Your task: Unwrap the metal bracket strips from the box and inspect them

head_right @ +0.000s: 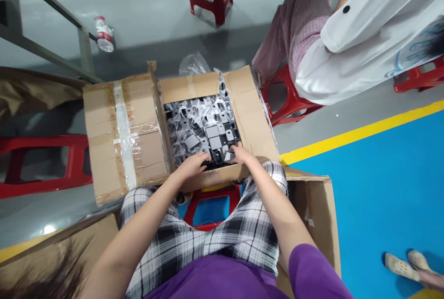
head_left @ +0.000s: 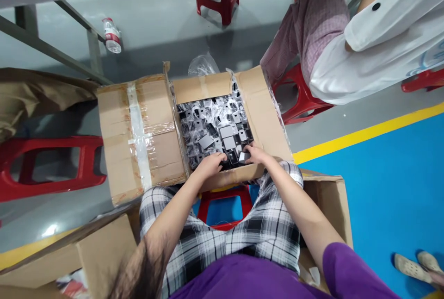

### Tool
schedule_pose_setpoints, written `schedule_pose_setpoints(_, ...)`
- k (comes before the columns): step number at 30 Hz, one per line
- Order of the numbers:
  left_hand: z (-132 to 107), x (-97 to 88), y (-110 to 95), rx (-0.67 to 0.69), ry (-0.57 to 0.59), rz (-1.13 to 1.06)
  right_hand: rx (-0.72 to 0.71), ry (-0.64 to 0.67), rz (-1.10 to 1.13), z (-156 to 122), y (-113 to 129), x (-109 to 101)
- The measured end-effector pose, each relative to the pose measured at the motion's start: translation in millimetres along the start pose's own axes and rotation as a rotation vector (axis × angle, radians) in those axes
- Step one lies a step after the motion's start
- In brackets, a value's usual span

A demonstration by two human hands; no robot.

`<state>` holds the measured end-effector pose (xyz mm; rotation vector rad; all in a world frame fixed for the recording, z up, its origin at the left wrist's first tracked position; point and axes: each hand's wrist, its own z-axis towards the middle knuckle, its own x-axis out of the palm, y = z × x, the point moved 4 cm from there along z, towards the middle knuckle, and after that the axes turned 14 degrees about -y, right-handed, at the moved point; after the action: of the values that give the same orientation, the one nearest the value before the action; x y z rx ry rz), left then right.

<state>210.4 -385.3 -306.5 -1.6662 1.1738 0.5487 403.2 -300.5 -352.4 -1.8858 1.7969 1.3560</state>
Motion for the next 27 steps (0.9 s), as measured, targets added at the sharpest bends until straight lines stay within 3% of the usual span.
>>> schedule_pose_setpoints(5,7,12.9,5,-0.069,0.063,0.028,0.052,0.050,-0.064,-3,13,3)
schedule_pose_setpoints(11,-5,38.7,-4,-0.171,0.047,-0.049,0.102,-0.015,-0.085,-18,29,15)
schedule_pose_setpoints(15,-16,51.3,-3,-0.256,-0.037,-0.183,0.152,-0.103,-0.029,-30,18,15)
schedule_pose_setpoints(20,-26,57.9,13,-0.429,-0.179,-0.333,0.188,-0.375,0.351,-30,2,4)
schedule_pose_setpoints(27,-25,48.7,40,-0.653,-0.405,-0.331,0.227,-0.401,0.504,-23,21,-1)
